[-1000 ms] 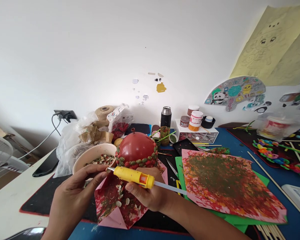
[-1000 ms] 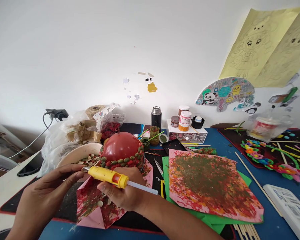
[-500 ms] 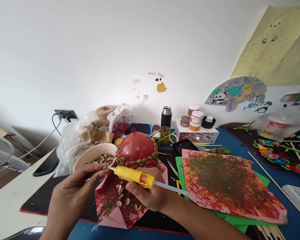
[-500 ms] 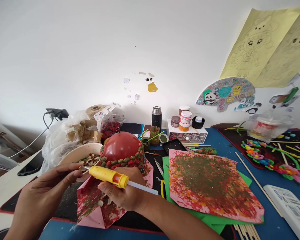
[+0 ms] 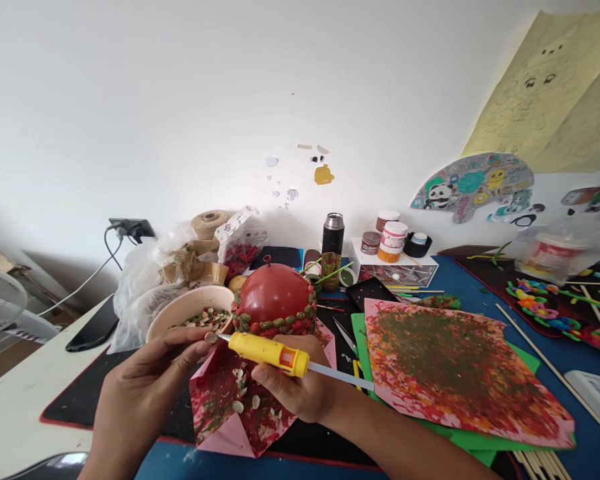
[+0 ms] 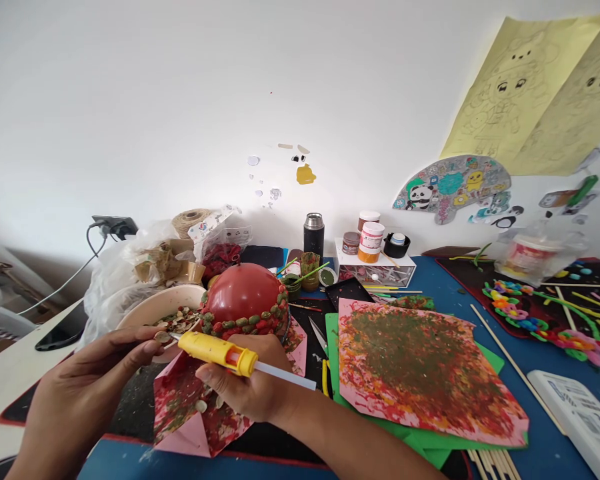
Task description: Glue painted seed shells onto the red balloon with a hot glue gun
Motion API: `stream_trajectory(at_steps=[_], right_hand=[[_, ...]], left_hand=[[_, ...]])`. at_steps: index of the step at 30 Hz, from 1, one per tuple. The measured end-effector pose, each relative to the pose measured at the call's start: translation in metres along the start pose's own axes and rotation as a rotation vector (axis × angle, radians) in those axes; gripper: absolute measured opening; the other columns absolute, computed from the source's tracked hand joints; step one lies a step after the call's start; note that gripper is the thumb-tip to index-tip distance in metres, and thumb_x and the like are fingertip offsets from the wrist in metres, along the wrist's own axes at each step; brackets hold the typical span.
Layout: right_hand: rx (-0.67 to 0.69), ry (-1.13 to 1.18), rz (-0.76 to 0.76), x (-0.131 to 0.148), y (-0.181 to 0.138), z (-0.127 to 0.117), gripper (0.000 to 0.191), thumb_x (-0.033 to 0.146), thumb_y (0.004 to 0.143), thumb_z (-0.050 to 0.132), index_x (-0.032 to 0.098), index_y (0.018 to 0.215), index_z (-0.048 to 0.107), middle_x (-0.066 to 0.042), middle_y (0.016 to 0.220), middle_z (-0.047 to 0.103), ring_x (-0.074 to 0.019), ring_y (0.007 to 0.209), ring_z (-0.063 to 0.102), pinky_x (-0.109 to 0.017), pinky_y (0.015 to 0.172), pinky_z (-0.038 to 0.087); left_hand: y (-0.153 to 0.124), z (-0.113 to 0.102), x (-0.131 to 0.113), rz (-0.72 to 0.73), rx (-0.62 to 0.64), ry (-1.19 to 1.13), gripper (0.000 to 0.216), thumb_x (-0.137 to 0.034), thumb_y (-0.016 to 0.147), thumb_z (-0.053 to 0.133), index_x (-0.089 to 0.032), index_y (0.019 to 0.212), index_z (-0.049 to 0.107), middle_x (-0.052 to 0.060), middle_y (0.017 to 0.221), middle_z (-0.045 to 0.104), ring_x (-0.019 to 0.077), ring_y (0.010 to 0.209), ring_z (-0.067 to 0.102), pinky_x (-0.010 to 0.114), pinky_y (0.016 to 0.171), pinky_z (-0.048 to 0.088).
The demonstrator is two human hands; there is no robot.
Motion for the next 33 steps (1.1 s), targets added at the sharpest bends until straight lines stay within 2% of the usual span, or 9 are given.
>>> stream_trajectory(at_steps=[15, 18, 22, 24, 27, 29, 30, 32, 33], right_hand=[[0.015, -0.044, -0.021, -0.002, -0.005, 0.007, 0.084, 0.087, 0.134, 0.042, 0.024, 0.088, 0.073, 0.001, 0.071, 0.063, -0.0169, 0.061, 0.060, -0.031, 0.066, 0.055], [0.040, -0.067, -0.036, -0.005, -0.007, 0.014, 0.077, 0.082, 0.135, 0.048, 0.024, 0.090, 0.072, 0.001, 0.073, 0.065, -0.0168, 0.061, 0.063, -0.031, 0.065, 0.056], [0.040, -0.016, -0.084, -0.004, -0.009, 0.023, 0.074, 0.083, 0.132, 0.054, 0.028, 0.083, 0.059, 0.001, 0.070, 0.066, -0.0185, 0.058, 0.066, -0.034, 0.056, 0.047], [0.055, 0.008, -0.080, -0.004, -0.010, 0.028, 0.073, 0.088, 0.124, 0.064, 0.029, 0.080, 0.055, 0.000, 0.067, 0.065, -0.0198, 0.054, 0.064, -0.036, 0.052, 0.044], [0.145, -0.009, -0.034, -0.009, -0.015, 0.041, 0.068, 0.087, 0.115, 0.076, 0.032, 0.081, 0.056, -0.001, 0.068, 0.072, -0.0235, 0.054, 0.066, -0.038, 0.051, 0.049], [0.215, -0.023, -0.012, -0.014, -0.022, 0.053, 0.066, 0.083, 0.115, 0.079, 0.032, 0.080, 0.054, -0.001, 0.069, 0.075, -0.0242, 0.055, 0.068, -0.038, 0.052, 0.051], [0.236, -0.019, -0.028, -0.015, -0.025, 0.059, 0.068, 0.083, 0.114, 0.082, 0.032, 0.079, 0.053, -0.001, 0.068, 0.075, -0.0235, 0.053, 0.069, -0.038, 0.050, 0.050], [0.218, -0.029, -0.074, -0.017, -0.031, 0.069, 0.067, 0.086, 0.112, 0.085, 0.032, 0.082, 0.059, 0.000, 0.071, 0.079, -0.0226, 0.055, 0.072, -0.037, 0.049, 0.049], [0.199, -0.029, -0.136, -0.016, -0.035, 0.073, 0.070, 0.089, 0.111, 0.084, 0.031, 0.081, 0.060, 0.002, 0.067, 0.075, -0.0210, 0.051, 0.069, -0.036, 0.046, 0.045]], left_hand=[[0.004, -0.004, -0.001, -0.009, -0.044, 0.025, 0.048, -0.079, 0.081, 0.105, -0.035, 0.098, 0.102, 0.003, 0.106, 0.103, 0.0360, 0.101, 0.101, 0.037, 0.093, 0.084], [0.011, -0.019, -0.005, -0.089, -0.147, 0.017, 0.052, -0.077, 0.074, 0.109, -0.032, 0.099, 0.100, 0.002, 0.098, 0.101, 0.0310, 0.088, 0.095, 0.034, 0.078, 0.081], [0.037, -0.063, -0.011, -0.093, -0.477, -0.289, 0.041, -0.055, 0.079, 0.115, -0.028, 0.101, 0.092, -0.005, 0.090, 0.092, 0.0176, 0.081, 0.079, 0.028, 0.072, 0.069], [0.052, -0.076, -0.010, -0.083, -0.534, -0.409, 0.046, -0.046, 0.071, 0.120, -0.028, 0.084, 0.080, -0.012, 0.070, 0.076, 0.0106, 0.075, 0.067, 0.020, 0.066, 0.057], [0.060, -0.084, -0.010, -0.073, -0.583, -0.373, 0.041, -0.040, 0.072, 0.117, -0.028, 0.085, 0.081, -0.012, 0.072, 0.077, 0.0100, 0.077, 0.067, 0.018, 0.069, 0.058], [0.058, -0.076, -0.014, -0.087, -0.536, -0.191, 0.031, -0.046, 0.079, 0.110, -0.029, 0.094, 0.090, -0.009, 0.081, 0.086, 0.0134, 0.078, 0.073, 0.020, 0.068, 0.062], [0.057, -0.067, -0.019, -0.059, -0.461, -0.069, 0.030, -0.052, 0.084, 0.106, -0.029, 0.099, 0.093, -0.007, 0.086, 0.091, 0.0161, 0.079, 0.078, 0.023, 0.067, 0.064], [0.056, -0.042, -0.035, 0.110, -0.279, 0.134, 0.037, -0.066, 0.094, 0.098, -0.029, 0.103, 0.096, -0.004, 0.095, 0.097, 0.0207, 0.082, 0.085, 0.026, 0.068, 0.068], [0.055, -0.027, -0.045, 0.218, -0.180, 0.192, 0.042, -0.072, 0.098, 0.094, -0.030, 0.101, 0.095, -0.003, 0.097, 0.098, 0.0218, 0.083, 0.088, 0.027, 0.070, 0.070]])
Point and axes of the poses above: each hand's wrist, its own y-axis towards the middle knuckle, its own z-axis out of the palm, x = y × z, the point moved 7 cm from there along y, towards the middle knuckle
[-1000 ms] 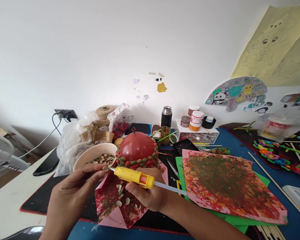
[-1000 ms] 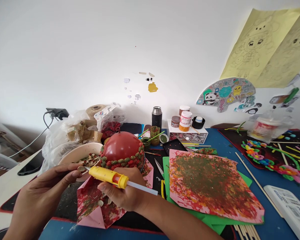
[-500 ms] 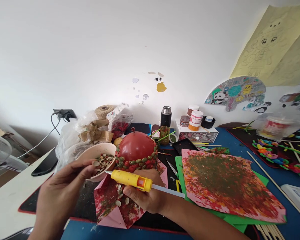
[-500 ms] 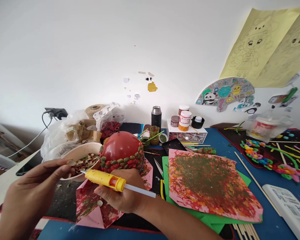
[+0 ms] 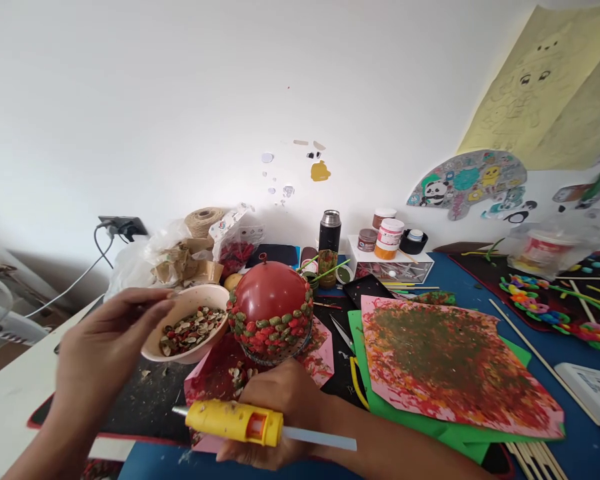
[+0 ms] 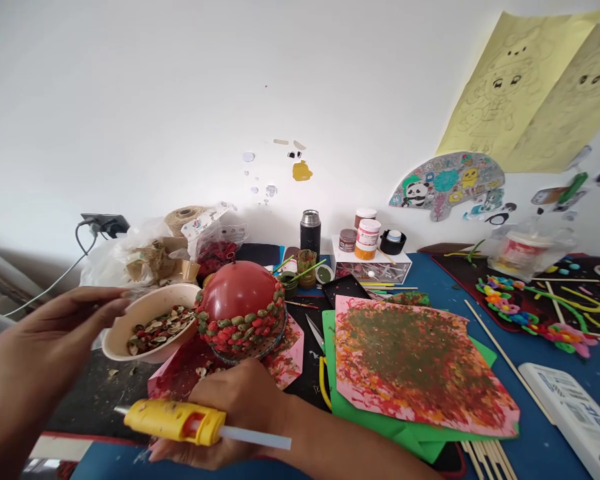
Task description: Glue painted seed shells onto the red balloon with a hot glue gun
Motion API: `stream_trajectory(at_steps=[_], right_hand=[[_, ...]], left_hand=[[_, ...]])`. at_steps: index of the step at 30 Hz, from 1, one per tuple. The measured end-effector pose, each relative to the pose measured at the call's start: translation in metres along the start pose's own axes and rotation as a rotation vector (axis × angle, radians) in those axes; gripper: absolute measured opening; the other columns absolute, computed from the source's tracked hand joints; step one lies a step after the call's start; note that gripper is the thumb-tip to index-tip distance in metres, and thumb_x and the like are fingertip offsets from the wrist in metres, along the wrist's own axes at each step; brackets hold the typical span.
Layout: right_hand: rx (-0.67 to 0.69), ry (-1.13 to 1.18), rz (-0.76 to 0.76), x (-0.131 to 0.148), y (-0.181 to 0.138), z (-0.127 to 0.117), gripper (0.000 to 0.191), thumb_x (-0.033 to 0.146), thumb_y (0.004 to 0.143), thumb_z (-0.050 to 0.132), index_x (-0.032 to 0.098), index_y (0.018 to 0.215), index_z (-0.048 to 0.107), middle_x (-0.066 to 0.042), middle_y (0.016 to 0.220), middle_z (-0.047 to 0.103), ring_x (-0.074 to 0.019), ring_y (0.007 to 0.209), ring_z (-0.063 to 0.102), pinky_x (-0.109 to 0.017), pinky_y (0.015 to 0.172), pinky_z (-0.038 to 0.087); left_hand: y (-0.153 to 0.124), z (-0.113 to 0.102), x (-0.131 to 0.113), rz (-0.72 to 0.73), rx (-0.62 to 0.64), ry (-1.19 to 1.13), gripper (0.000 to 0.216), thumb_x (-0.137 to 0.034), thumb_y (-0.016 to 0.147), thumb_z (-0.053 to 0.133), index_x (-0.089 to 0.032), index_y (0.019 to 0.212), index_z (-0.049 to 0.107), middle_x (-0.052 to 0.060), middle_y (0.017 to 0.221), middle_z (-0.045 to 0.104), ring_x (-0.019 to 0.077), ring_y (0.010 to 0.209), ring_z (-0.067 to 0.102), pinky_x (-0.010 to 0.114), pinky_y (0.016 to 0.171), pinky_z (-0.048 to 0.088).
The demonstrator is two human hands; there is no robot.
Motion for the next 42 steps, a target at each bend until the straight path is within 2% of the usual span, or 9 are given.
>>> stream_trajectory(at_steps=[2, 4, 7, 11, 14, 20, 28, 37, 42], right_hand=[[-0.019, -0.031, -0.111, 0.004, -0.004, 0.011, 0.076, 0.094, 0.110, 0.084, 0.030, 0.077, 0.060, 0.005, 0.060, 0.065, -0.0176, 0.046, 0.064, -0.033, 0.041, 0.038], [-0.029, -0.101, -0.146, 0.004, -0.006, 0.020, 0.083, 0.098, 0.108, 0.084, 0.029, 0.073, 0.056, 0.009, 0.055, 0.057, -0.0141, 0.042, 0.062, -0.029, 0.040, 0.035], [0.037, -0.184, -0.161, 0.004, -0.008, 0.032, 0.085, 0.101, 0.108, 0.082, 0.029, 0.072, 0.055, 0.010, 0.054, 0.054, -0.0123, 0.041, 0.062, -0.027, 0.040, 0.033], [0.102, -0.193, -0.191, 0.004, -0.009, 0.037, 0.078, 0.097, 0.111, 0.081, 0.028, 0.079, 0.063, 0.009, 0.058, 0.062, -0.0133, 0.044, 0.066, -0.027, 0.040, 0.033], [0.112, -0.174, -0.199, 0.001, -0.011, 0.038, 0.072, 0.091, 0.114, 0.081, 0.028, 0.083, 0.065, 0.009, 0.060, 0.064, -0.0147, 0.047, 0.068, -0.029, 0.041, 0.035], [0.140, -0.153, -0.201, -0.004, -0.015, 0.043, 0.061, 0.081, 0.118, 0.081, 0.026, 0.091, 0.073, 0.006, 0.071, 0.075, -0.0155, 0.050, 0.066, -0.032, 0.043, 0.037], [0.221, -0.158, -0.205, -0.005, -0.015, 0.042, 0.045, 0.065, 0.121, 0.083, 0.025, 0.102, 0.078, 0.005, 0.078, 0.080, -0.0170, 0.061, 0.076, -0.031, 0.046, 0.038], [0.280, -0.174, -0.205, 0.000, -0.009, 0.036, 0.045, 0.063, 0.124, 0.081, 0.025, 0.101, 0.078, 0.004, 0.076, 0.081, -0.0176, 0.062, 0.077, -0.032, 0.046, 0.036], [0.276, -0.178, -0.211, 0.001, -0.010, 0.039, 0.046, 0.064, 0.124, 0.080, 0.025, 0.100, 0.077, 0.005, 0.077, 0.081, -0.0173, 0.063, 0.077, -0.031, 0.047, 0.036]], left_hand=[[-0.003, 0.022, -0.020, 0.198, 0.143, 0.005, 0.049, -0.081, 0.102, 0.089, -0.032, 0.095, 0.093, -0.001, 0.096, 0.098, 0.0229, 0.083, 0.089, 0.029, 0.075, 0.073], [-0.005, 0.037, -0.031, 0.303, 0.239, -0.008, 0.053, -0.084, 0.104, 0.086, -0.033, 0.092, 0.093, 0.001, 0.094, 0.096, 0.0243, 0.084, 0.089, 0.032, 0.079, 0.074], [-0.010, 0.053, -0.043, 0.432, 0.340, -0.004, 0.047, -0.076, 0.114, 0.080, -0.035, 0.098, 0.095, 0.004, 0.099, 0.096, 0.0259, 0.089, 0.091, 0.035, 0.083, 0.074], [-0.025, 0.061, -0.056, 0.688, 0.346, 0.075, 0.027, -0.048, 0.126, 0.075, -0.035, 0.114, 0.094, 0.001, 0.104, 0.096, 0.0222, 0.090, 0.090, 0.033, 0.086, 0.070], [-0.035, 0.065, -0.061, 0.797, 0.308, 0.116, 0.024, -0.038, 0.128, 0.072, -0.033, 0.117, 0.092, -0.001, 0.105, 0.095, 0.0202, 0.090, 0.089, 0.032, 0.085, 0.067], [-0.042, 0.070, -0.067, 0.888, 0.278, 0.199, 0.031, -0.035, 0.133, 0.062, -0.030, 0.122, 0.091, 0.002, 0.106, 0.095, 0.0212, 0.092, 0.089, 0.032, 0.081, 0.066], [-0.041, 0.069, -0.064, 0.940, 0.294, 0.261, 0.025, -0.028, 0.128, 0.068, -0.030, 0.127, 0.093, 0.003, 0.110, 0.096, 0.0242, 0.098, 0.090, 0.034, 0.086, 0.068], [-0.048, 0.071, -0.069, 1.045, 0.271, 0.309, 0.023, -0.026, 0.130, 0.064, -0.026, 0.129, 0.087, 0.005, 0.112, 0.096, 0.0251, 0.097, 0.091, 0.037, 0.087, 0.069], [-0.050, 0.076, -0.064, 1.004, 0.292, 0.296, 0.026, -0.027, 0.131, 0.063, -0.027, 0.130, 0.089, 0.006, 0.113, 0.096, 0.0259, 0.097, 0.090, 0.039, 0.087, 0.070]])
Point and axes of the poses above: each hand's wrist, its own y-axis towards the middle knuckle, its own z-axis out of the palm, x = y × z, the point moved 7 cm from there along y, towards the middle knuckle
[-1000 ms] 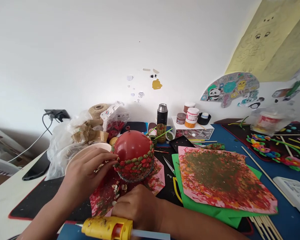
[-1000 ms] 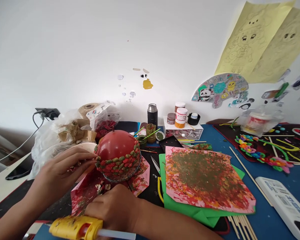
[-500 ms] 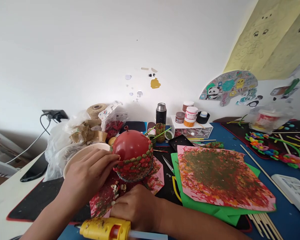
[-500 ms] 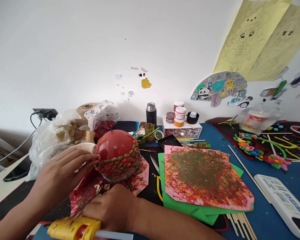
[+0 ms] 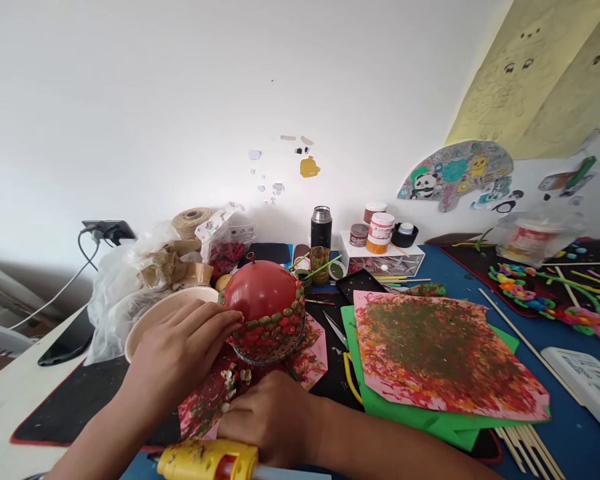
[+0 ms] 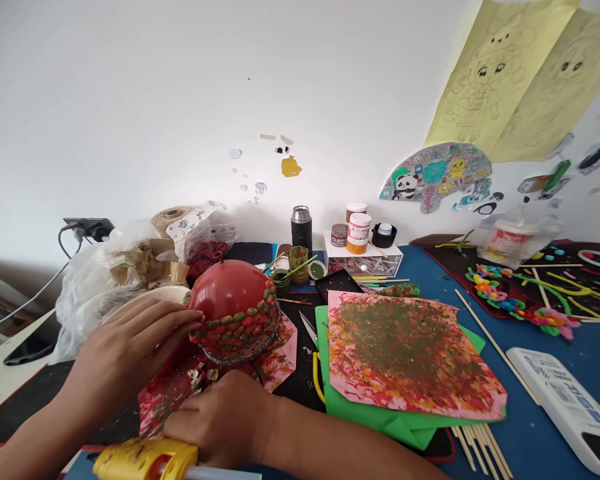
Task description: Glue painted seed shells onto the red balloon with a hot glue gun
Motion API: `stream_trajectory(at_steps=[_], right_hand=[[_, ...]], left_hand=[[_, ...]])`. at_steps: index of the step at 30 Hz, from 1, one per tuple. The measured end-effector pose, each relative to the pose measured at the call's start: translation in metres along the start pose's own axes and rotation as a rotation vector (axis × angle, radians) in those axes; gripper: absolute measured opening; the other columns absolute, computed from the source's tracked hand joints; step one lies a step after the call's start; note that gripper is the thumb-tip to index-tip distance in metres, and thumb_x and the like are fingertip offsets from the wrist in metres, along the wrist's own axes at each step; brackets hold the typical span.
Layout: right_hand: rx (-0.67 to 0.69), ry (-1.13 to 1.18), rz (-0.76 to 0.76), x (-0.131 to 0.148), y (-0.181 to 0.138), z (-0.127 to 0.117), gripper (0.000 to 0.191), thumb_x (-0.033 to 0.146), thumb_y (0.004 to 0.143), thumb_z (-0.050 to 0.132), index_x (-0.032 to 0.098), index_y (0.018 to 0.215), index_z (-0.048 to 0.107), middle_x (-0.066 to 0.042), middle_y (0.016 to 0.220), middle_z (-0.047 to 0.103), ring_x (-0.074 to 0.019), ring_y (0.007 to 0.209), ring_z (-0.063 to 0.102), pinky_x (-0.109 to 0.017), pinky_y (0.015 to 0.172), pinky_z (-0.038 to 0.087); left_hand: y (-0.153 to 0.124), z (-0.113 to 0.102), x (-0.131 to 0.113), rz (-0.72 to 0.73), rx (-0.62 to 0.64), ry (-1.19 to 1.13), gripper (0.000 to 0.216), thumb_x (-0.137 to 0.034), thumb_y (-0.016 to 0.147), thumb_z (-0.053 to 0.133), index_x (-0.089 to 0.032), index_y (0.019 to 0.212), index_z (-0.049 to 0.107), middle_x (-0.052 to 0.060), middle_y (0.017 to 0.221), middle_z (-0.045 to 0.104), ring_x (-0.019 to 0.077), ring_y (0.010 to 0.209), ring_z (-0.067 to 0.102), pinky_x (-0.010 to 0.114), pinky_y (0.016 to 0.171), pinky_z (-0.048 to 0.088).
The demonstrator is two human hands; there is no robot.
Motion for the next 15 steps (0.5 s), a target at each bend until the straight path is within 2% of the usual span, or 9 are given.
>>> stream_trajectory(at_steps=[9, 15], right_hand=[[0.030, -0.044, -0.008, 0.0034, 0.0005, -0.0015, 0.053, 0.069, 0.125, 0.078, 0.027, 0.094, 0.074, 0.006, 0.071, 0.077, -0.0181, 0.063, 0.076, -0.031, 0.044, 0.032], [0.029, -0.040, -0.008, 0.0033, 0.0027, -0.0015, 0.056, 0.071, 0.123, 0.080, 0.027, 0.090, 0.073, 0.006, 0.073, 0.080, -0.0183, 0.064, 0.081, -0.032, 0.045, 0.036]], left_hand=[[-0.0051, 0.0066, 0.0072, -0.063, 0.022, -0.041, 0.031, -0.030, 0.129, 0.065, -0.030, 0.133, 0.096, 0.006, 0.115, 0.098, 0.0264, 0.099, 0.092, 0.039, 0.088, 0.072], [-0.0038, 0.0046, 0.0075, -0.072, 0.001, -0.032, 0.032, -0.029, 0.129, 0.064, -0.031, 0.134, 0.095, 0.007, 0.116, 0.099, 0.0269, 0.099, 0.093, 0.038, 0.088, 0.072]])
Point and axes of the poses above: each hand's wrist, its own y-axis towards the middle knuckle, its own z-axis out of the palm, x = y × z, the point moved 7 cm from there along y, towards the middle knuckle
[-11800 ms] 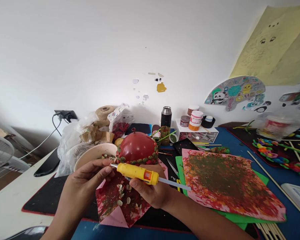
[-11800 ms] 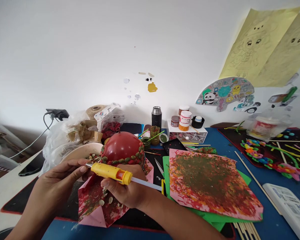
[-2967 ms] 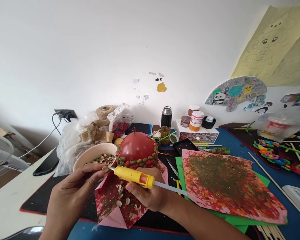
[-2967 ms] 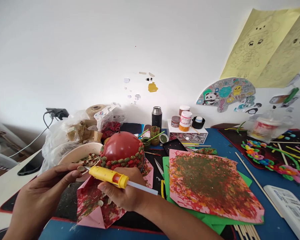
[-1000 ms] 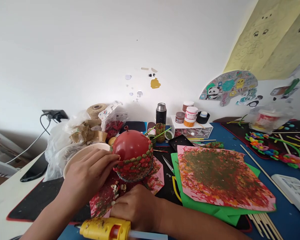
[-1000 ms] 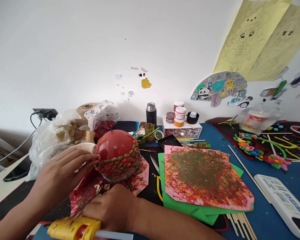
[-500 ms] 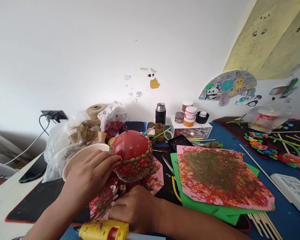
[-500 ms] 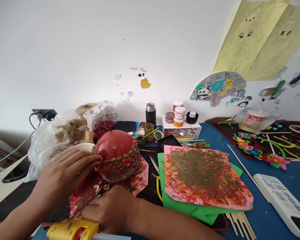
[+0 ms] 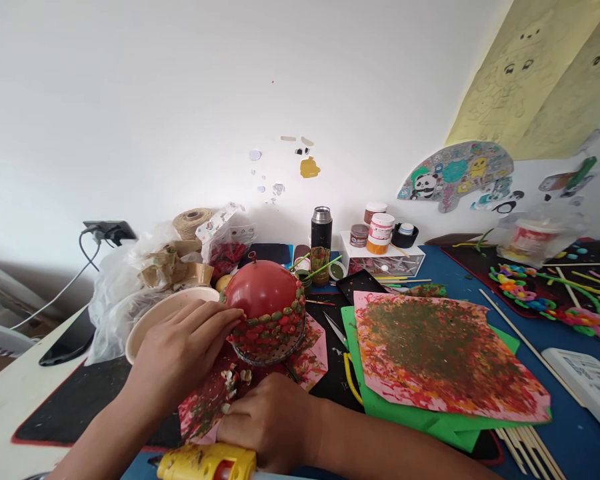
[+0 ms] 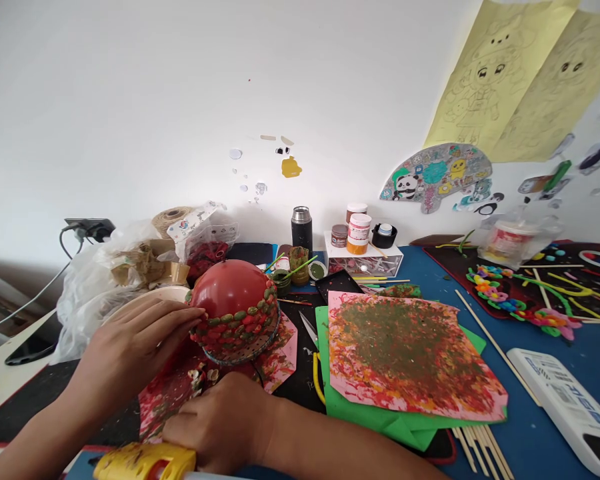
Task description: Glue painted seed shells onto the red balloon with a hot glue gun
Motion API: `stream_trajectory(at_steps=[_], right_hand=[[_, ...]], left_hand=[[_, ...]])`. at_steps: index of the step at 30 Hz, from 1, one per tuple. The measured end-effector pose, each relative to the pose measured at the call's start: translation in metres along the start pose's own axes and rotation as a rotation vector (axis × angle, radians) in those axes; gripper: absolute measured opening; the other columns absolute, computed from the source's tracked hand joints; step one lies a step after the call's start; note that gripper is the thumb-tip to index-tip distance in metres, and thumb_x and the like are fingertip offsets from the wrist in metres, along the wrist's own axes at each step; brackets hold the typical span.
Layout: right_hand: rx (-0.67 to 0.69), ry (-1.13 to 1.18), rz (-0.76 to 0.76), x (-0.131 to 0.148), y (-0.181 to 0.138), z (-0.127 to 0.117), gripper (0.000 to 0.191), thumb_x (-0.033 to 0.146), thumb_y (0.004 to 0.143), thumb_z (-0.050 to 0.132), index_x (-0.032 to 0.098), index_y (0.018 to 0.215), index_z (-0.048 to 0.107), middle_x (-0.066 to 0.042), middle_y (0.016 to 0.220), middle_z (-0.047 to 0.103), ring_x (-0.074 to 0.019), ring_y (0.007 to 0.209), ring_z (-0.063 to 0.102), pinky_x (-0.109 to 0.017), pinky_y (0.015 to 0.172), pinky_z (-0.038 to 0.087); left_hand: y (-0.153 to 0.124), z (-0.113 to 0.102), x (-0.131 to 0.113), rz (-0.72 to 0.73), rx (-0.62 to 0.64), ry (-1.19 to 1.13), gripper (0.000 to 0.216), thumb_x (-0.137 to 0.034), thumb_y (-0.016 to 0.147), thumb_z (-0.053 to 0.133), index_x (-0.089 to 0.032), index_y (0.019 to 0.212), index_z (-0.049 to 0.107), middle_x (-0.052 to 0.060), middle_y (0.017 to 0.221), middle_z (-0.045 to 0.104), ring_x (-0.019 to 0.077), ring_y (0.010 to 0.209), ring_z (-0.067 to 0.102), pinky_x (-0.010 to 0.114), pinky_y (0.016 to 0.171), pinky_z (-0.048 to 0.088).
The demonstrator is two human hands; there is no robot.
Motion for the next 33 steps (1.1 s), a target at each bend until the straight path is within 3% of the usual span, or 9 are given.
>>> stream_trajectory(at_steps=[14, 19, 23, 26, 29, 33], right_hand=[[0.030, 0.010, -0.001, 0.002, -0.002, 0.005, 0.046, 0.063, 0.125, 0.078, 0.026, 0.097, 0.076, 0.004, 0.075, 0.080, -0.0188, 0.065, 0.076, -0.033, 0.047, 0.035], [-0.011, 0.018, -0.009, -0.003, 0.000, 0.007, 0.050, 0.067, 0.125, 0.079, 0.025, 0.097, 0.078, 0.005, 0.075, 0.081, -0.0170, 0.062, 0.078, -0.031, 0.044, 0.036], [-0.017, 0.034, -0.002, -0.005, 0.001, 0.007, 0.053, 0.070, 0.125, 0.080, 0.024, 0.099, 0.080, 0.006, 0.075, 0.081, -0.0153, 0.061, 0.080, -0.028, 0.041, 0.035], [-0.036, 0.046, 0.021, -0.006, 0.002, 0.008, 0.053, 0.069, 0.124, 0.083, 0.024, 0.097, 0.079, 0.006, 0.073, 0.080, -0.0144, 0.057, 0.078, -0.027, 0.040, 0.034], [-0.071, 0.058, 0.016, -0.005, 0.001, 0.011, 0.052, 0.069, 0.121, 0.087, 0.024, 0.095, 0.080, 0.007, 0.070, 0.077, -0.0131, 0.055, 0.075, -0.026, 0.040, 0.037], [-0.116, 0.028, -0.006, -0.004, -0.003, 0.012, 0.058, 0.075, 0.118, 0.089, 0.024, 0.092, 0.078, 0.006, 0.069, 0.075, -0.0138, 0.054, 0.074, -0.026, 0.040, 0.038]], left_hand=[[0.006, 0.003, -0.001, -0.011, 0.014, 0.014, 0.032, -0.031, 0.131, 0.061, -0.029, 0.124, 0.092, 0.005, 0.113, 0.099, 0.0242, 0.094, 0.093, 0.036, 0.083, 0.069], [0.022, -0.009, 0.012, -0.132, 0.070, -0.174, 0.040, -0.053, 0.130, 0.063, -0.035, 0.116, 0.095, 0.004, 0.108, 0.099, 0.0255, 0.092, 0.093, 0.035, 0.086, 0.073], [0.022, -0.043, 0.038, -0.346, 0.026, -0.226, 0.051, -0.077, 0.123, 0.068, -0.035, 0.110, 0.094, 0.000, 0.105, 0.099, 0.0232, 0.084, 0.091, 0.030, 0.077, 0.072], [0.001, -0.062, 0.075, -0.549, -0.009, -0.176, 0.052, -0.083, 0.116, 0.077, -0.035, 0.115, 0.097, -0.003, 0.111, 0.101, 0.0261, 0.092, 0.093, 0.030, 0.080, 0.073], [-0.024, -0.052, 0.115, -0.693, 0.144, -0.179, 0.059, -0.088, 0.113, 0.075, -0.035, 0.122, 0.098, -0.002, 0.117, 0.103, 0.0276, 0.095, 0.094, 0.027, 0.075, 0.070], [-0.041, -0.018, 0.140, -0.639, 0.331, -0.222, 0.068, -0.094, 0.109, 0.069, -0.033, 0.110, 0.099, 0.005, 0.111, 0.102, 0.0328, 0.091, 0.094, 0.035, 0.076, 0.072]])
Point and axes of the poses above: each hand's wrist, its own y-axis towards the middle knuckle, its own z-axis out of the palm, x = y × z, the point moved 7 cm from there along y, towards the middle knuckle
